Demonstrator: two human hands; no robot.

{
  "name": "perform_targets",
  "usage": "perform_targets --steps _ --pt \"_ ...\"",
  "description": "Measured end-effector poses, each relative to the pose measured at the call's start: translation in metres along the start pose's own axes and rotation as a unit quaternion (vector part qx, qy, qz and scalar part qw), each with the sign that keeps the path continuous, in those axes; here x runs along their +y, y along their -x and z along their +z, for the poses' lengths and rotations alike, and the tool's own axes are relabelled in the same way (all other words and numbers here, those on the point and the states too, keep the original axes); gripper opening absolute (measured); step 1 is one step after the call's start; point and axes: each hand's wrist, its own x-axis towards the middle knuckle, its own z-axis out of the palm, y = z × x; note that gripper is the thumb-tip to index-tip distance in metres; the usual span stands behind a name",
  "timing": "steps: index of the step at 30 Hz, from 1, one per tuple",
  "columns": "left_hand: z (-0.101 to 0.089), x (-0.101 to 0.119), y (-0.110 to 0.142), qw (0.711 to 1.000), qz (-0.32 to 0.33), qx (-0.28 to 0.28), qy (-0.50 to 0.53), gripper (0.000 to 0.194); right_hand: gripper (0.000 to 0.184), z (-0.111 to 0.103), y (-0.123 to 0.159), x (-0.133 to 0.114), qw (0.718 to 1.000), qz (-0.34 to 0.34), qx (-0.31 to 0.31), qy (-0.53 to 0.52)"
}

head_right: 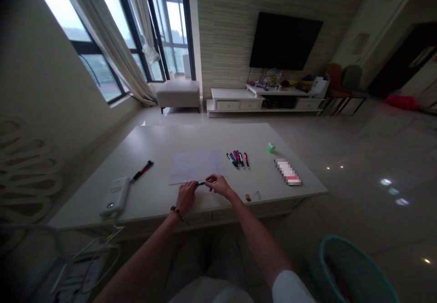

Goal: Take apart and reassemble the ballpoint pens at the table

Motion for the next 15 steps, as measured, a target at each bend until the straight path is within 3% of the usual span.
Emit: perform_targets --steps 15 --pt "0.007 -0.005 0.003 0.999 0.024 -0.015 -0.016 0.018 0.028 0.000 -0.002 0.012 0.999 0.024 -0.025 0.011"
